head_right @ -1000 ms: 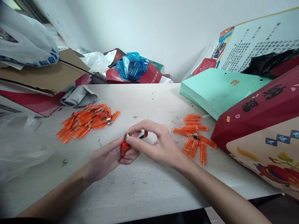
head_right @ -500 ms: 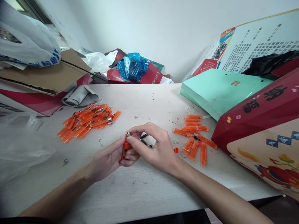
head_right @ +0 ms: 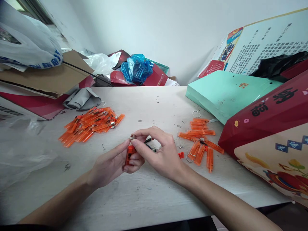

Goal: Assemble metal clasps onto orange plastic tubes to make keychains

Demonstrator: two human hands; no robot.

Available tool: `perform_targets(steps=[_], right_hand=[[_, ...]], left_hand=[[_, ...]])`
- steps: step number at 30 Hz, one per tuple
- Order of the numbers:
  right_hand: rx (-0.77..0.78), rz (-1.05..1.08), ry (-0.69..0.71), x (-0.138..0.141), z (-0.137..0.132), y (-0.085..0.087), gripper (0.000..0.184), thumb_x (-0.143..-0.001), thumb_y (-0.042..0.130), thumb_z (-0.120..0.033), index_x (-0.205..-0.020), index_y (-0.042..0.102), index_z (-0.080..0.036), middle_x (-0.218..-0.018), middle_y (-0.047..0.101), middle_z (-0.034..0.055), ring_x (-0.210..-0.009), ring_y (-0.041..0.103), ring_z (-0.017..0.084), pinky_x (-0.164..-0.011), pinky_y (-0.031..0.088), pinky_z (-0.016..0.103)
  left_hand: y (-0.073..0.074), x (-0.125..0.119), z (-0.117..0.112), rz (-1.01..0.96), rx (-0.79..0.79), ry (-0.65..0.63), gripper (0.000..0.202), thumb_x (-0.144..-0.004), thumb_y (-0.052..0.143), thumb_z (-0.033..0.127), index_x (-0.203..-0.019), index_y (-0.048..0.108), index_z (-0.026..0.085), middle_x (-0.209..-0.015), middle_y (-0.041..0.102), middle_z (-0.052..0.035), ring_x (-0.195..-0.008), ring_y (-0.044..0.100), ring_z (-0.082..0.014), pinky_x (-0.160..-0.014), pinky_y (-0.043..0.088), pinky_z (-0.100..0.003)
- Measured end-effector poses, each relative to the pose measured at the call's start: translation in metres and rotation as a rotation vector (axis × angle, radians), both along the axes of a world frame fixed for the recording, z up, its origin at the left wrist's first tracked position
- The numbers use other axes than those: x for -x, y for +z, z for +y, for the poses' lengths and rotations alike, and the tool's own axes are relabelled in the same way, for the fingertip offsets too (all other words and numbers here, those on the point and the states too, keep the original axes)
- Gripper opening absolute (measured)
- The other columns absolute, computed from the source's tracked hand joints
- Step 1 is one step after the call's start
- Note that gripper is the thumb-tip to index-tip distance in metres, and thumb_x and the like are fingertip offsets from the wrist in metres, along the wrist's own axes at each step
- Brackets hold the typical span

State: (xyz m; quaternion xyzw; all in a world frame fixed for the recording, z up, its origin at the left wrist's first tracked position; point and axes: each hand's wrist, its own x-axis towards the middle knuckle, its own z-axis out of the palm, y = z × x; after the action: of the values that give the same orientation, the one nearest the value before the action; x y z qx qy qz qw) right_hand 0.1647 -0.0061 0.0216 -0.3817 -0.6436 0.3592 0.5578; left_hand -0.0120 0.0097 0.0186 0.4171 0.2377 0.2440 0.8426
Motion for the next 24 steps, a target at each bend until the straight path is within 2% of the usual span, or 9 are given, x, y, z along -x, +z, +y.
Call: perform_targets(steps=[6,15,20,24], right_hand=[[0.031,0.019,-0.007,-0.0002,0.0000,-0.0010,0.008,-0.091,0.071,-0.025,-0.098,0.075,-0.023,-0.094,0.077,0.0019,-0.086,0.070,0.016,-0.082,0.057,0.033],[0.032,0.023,-0.007,-0.0017,0.0010,0.0016,0.006,-0.090,0.071,-0.024,-0.094,0.074,-0.023,-0.090,0.076,0.0014,-0.083,0.068,0.016,-0.078,0.053,0.033],[-0.002,-0.021,-0.010,-0.0042,0.0023,0.0032,0.004,-0.088,0.070,-0.020,-0.091,0.072,-0.022,-0.087,0.073,0.0014,-0.082,0.065,0.017,-0.079,0.051,0.034],[-0.045,-0.056,0.045,-0.0053,0.0037,0.0052,0.007,-0.089,0.067,-0.016,-0.089,0.070,-0.022,-0.086,0.071,0.0013,-0.082,0.065,0.016,-0.078,0.052,0.033]], left_hand=[[-0.0006,0.0004,-0.0003,0.011,0.025,0.002,0.040,-0.100,0.048,0.057,-0.088,0.038,0.020,-0.079,0.030,0.0020,-0.064,0.024,-0.0109,-0.054,0.019,-0.026],[0.0026,0.0011,0.0016,0.036,-0.030,-0.013,0.037,-0.097,0.050,0.051,-0.083,0.037,0.019,-0.077,0.029,0.0016,-0.064,0.024,-0.0120,-0.054,0.018,-0.028],[0.0020,0.0029,0.0008,0.042,-0.040,0.001,0.037,-0.097,0.049,0.052,-0.083,0.039,0.019,-0.076,0.029,0.0017,-0.064,0.024,-0.0121,-0.054,0.019,-0.028],[0.0008,0.0040,0.0001,0.027,-0.045,0.029,0.039,-0.098,0.049,0.053,-0.082,0.039,0.019,-0.076,0.028,0.0018,-0.063,0.024,-0.0117,-0.054,0.019,-0.028]])
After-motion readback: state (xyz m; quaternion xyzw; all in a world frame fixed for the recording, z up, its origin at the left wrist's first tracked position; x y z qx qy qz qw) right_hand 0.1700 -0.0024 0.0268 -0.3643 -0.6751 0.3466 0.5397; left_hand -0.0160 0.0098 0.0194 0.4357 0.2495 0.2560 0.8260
